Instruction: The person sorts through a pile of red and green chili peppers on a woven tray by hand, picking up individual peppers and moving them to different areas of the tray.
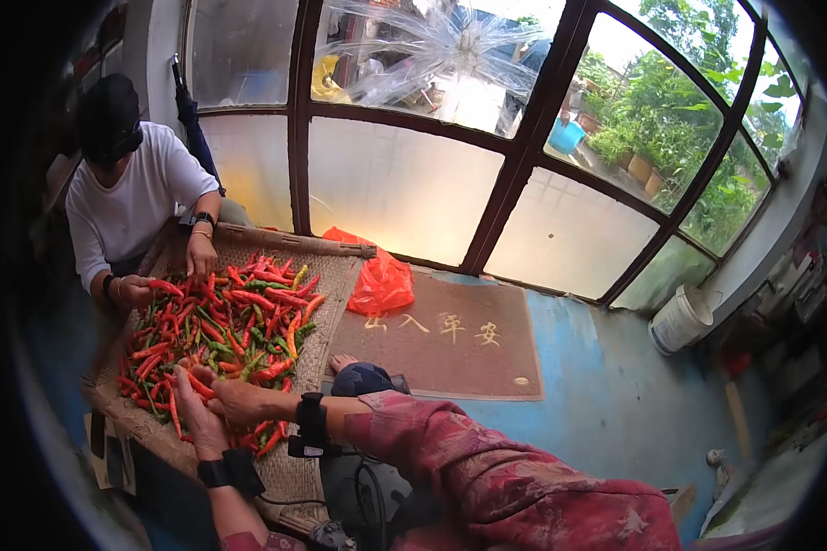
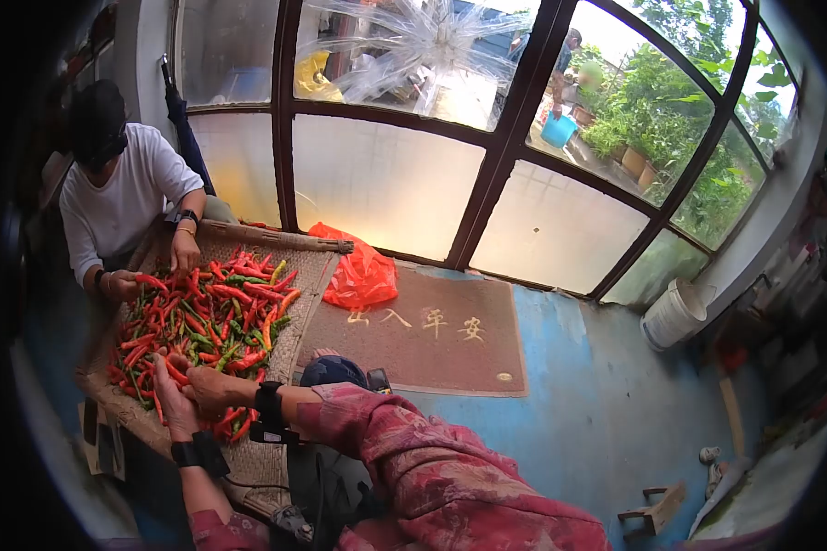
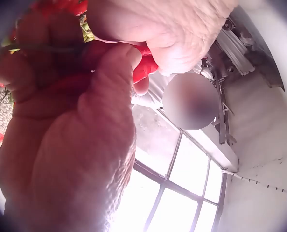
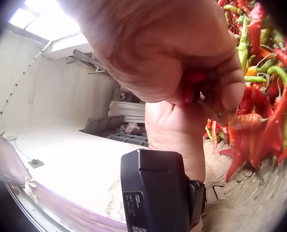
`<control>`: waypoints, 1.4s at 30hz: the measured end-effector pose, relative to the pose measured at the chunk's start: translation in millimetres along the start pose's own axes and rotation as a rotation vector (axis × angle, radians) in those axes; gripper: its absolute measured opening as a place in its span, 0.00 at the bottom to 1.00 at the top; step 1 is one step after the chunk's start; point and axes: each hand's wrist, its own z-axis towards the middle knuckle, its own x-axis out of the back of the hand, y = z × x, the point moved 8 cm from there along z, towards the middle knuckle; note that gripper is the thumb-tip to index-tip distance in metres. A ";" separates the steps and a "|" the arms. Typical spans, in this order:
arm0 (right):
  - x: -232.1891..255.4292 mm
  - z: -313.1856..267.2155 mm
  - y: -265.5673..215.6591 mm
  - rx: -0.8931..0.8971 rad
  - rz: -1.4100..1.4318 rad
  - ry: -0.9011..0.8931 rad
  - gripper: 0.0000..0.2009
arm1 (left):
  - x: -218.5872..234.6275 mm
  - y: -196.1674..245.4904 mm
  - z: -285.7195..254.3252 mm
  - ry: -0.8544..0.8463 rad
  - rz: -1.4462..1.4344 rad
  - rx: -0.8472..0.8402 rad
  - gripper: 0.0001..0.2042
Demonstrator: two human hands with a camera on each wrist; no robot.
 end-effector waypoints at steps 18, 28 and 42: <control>23.6 21.2 54.3 -0.043 -0.175 -0.056 0.20 | 39.7 20.4 19.8 0.219 0.112 -0.195 0.16; 168.8 37.1 170.1 -0.274 -0.650 0.493 0.33 | 29.6 19.1 3.7 0.075 0.255 -0.032 0.08; 86.7 82.5 81.9 0.179 -0.570 0.254 0.25 | 9.5 -0.8 15.9 0.080 0.320 0.035 0.08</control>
